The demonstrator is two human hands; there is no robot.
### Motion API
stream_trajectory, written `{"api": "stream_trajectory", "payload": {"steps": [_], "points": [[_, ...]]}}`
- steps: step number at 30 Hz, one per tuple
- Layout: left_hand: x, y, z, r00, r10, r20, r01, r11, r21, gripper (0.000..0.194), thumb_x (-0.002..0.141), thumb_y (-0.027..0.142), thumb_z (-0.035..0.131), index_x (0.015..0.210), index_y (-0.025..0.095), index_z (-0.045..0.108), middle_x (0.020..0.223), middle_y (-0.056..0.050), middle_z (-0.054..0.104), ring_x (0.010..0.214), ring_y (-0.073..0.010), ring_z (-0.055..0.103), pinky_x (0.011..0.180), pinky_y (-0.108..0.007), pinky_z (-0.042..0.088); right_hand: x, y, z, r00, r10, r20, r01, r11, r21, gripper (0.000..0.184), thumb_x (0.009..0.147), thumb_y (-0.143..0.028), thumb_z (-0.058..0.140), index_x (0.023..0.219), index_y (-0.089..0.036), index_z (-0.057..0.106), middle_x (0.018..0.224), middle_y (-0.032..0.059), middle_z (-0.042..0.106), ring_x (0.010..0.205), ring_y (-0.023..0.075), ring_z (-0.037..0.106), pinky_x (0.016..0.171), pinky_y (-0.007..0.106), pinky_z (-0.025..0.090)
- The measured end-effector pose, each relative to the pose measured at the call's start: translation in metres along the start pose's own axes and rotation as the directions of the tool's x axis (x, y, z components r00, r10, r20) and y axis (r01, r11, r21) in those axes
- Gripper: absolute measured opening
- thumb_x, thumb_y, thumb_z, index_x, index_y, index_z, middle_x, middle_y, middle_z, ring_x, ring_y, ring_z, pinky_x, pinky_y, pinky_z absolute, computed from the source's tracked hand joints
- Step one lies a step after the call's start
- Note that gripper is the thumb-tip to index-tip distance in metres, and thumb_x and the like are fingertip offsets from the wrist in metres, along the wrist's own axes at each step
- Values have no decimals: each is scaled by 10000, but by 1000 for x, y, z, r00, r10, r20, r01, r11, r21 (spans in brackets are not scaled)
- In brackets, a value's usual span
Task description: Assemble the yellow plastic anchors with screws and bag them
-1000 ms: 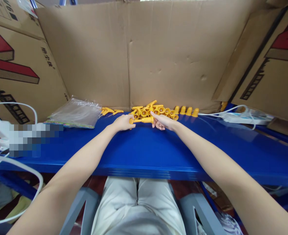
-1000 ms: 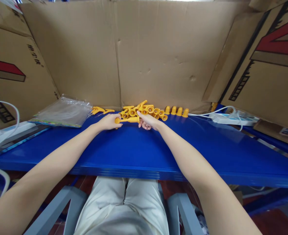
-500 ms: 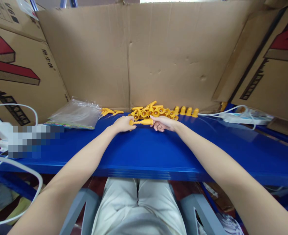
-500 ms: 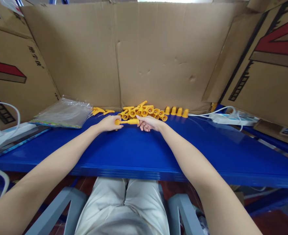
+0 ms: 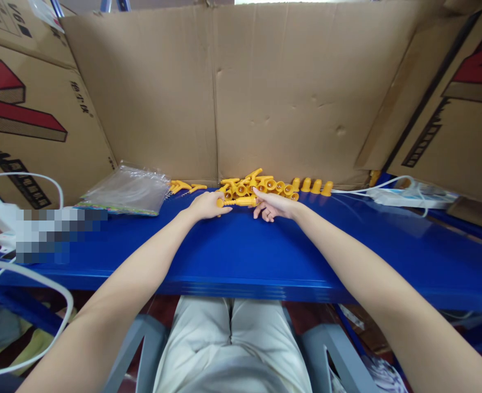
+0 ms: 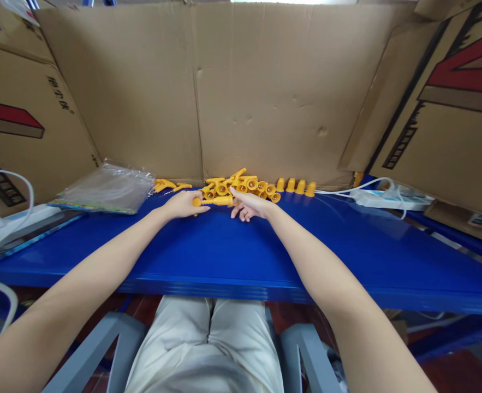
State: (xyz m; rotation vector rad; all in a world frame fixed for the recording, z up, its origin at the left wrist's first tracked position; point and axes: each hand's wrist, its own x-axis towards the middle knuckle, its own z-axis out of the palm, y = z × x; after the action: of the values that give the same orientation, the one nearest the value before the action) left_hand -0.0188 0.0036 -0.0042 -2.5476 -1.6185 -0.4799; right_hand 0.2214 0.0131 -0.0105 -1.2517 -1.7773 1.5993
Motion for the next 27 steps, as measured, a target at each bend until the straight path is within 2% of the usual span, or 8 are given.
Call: {"api": "stream_trajectory", "payload": {"steps": [3,6,9,17,20,24,27], "points": [[1,-2,1,1000,-1,-5,1,1000,-4,438,743,606,560,896,200,621,830,-57,679,817,-235,619,683,-271,395,-5,-1,-1,998,-61,32,60,998,23,384,837,-521,576,1021,-188,529,1009,86,689,618,132,658,436,212,512],[2,-4,3,1000,11,-6,-11,1000,7,460,750,635,528,876,201,609,832,-58,676,812,-236,617,678,-275,391,-9,-3,2,997,-79,4,79,996,28,299,833,-360,643,1045,-189,521,1120,102,655,706,144,680,495,225,546],[2,-5,4,1000,12,-7,-12,1000,16,454,755,633,524,875,202,601,843,-58,678,813,-230,616,666,-270,386,-9,-4,5,997,-71,-31,72,997,36,230,856,-332,616,1008,-176,540,1093,114,666,719,145,680,511,222,550],[1,-3,3,1000,20,2,-20,999,28,432,759,607,540,893,201,607,834,-50,682,799,-221,620,636,-261,376,-7,-1,1,998,-66,-16,66,995,68,200,870,-327,592,985,-165,581,1084,118,671,746,154,683,542,229,557],[0,-1,1,1000,16,15,-16,1000,26,417,758,583,559,914,200,615,824,-48,683,796,-223,623,629,-260,376,-3,0,2,997,-76,-9,77,981,179,162,883,-281,572,994,-163,579,1074,115,670,775,158,686,649,277,580],[-2,1,-1,999,2,35,-2,1000,-1,423,752,578,573,923,194,625,833,-60,681,806,-237,629,659,-272,398,3,-1,7,995,-65,-70,86,930,357,93,887,-162,524,966,-155,573,924,80,688,773,147,686,769,303,569],[-4,1,0,1000,-11,-4,11,998,-67,563,735,572,605,1153,195,568,870,-67,676,826,-250,636,698,-292,423,5,-8,9,985,-86,-151,143,895,423,82,862,-123,528,914,-149,585,829,67,686,722,140,674,770,302,566]]}}
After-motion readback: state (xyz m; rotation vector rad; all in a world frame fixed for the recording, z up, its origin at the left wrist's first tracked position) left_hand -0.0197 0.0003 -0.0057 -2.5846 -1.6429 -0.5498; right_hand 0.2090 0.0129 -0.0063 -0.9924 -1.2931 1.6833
